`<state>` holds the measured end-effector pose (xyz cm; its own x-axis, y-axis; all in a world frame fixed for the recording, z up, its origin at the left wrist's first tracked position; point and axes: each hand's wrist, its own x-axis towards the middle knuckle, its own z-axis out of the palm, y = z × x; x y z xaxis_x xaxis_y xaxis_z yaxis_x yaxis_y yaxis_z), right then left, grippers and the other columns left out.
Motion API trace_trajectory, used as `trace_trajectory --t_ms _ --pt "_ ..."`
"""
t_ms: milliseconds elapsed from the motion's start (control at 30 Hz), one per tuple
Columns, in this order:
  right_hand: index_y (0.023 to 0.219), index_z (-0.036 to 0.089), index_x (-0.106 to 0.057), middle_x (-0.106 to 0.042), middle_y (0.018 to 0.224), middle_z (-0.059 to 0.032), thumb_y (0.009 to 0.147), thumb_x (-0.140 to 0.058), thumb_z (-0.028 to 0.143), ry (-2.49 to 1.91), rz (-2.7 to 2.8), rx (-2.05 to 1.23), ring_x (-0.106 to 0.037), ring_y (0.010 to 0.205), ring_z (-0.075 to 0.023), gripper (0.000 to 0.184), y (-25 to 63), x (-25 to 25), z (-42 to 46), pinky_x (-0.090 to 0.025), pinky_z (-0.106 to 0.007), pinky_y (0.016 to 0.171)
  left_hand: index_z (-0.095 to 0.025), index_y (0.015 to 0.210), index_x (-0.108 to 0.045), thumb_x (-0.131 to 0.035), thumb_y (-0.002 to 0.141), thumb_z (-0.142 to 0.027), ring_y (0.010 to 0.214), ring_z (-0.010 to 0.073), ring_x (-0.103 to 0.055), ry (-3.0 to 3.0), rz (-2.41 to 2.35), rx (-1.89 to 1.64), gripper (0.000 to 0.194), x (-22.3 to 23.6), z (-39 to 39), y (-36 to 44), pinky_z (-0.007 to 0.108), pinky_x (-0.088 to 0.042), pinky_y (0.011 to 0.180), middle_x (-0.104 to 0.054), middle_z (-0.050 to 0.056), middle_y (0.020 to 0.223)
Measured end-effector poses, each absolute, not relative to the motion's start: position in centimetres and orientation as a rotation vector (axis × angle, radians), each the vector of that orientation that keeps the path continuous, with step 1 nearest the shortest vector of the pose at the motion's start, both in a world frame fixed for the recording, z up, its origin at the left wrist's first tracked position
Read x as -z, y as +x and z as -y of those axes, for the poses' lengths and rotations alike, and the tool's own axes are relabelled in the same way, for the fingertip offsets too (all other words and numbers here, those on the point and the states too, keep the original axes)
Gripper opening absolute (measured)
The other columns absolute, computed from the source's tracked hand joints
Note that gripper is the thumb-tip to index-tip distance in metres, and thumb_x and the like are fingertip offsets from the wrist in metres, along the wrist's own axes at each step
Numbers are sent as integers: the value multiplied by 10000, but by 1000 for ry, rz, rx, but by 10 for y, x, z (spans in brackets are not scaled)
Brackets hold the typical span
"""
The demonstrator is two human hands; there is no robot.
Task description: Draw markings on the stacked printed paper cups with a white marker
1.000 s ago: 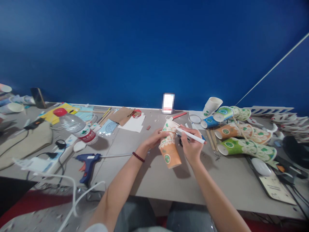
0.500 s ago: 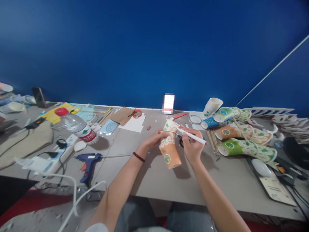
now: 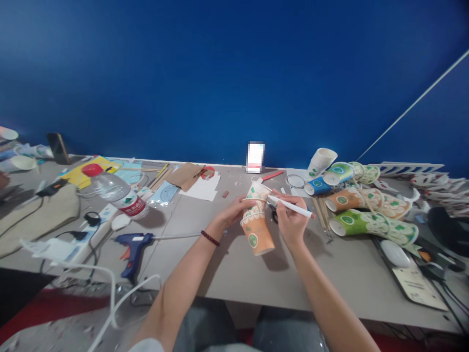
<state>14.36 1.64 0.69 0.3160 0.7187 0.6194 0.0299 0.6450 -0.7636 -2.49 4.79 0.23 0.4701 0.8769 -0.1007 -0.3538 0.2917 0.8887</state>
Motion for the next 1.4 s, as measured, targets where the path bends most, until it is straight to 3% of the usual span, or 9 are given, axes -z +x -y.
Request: trace_trajectory --t_ms 167,833,1067,1400 --pt "848 223 -586 -679 864 -27 856 -647 225 -749 1193 -508 -727 971 -258 61 144 -7 -17 -532 -485 963 -103 993 -680 -848 618 -381 783 209 -685 931 -677 -912 496 -4 -48 -25 377 -510 844 -725 103 900" --pt "810 233 -571 -675 814 -18 827 -674 262 -754 1195 -545 -727 964 -269 108 143 -10 -16 -547 -488 952 -110 992 -698 -864 601 -395 844 223 -699 900 -672 -931 512 -3 -48 -25 351 -517 840 -741 129 980" --pt "805 238 -575 -677 798 -14 815 -690 282 -749 1196 -567 -719 963 -262 124 142 -13 -15 -517 -538 1004 -114 1040 -693 -855 599 -399 862 232 -698 897 -685 -921 549 -4 -48 -26 348 -510 831 -742 118 969" --pt "831 243 -584 -698 817 -17 815 -683 277 -780 1215 -577 -712 1003 -271 106 144 -8 -16 -515 -527 999 -120 904 -745 -861 555 -388 806 196 -679 888 -751 -942 455 -6 -49 -28 285 -493 765 -752 104 912"
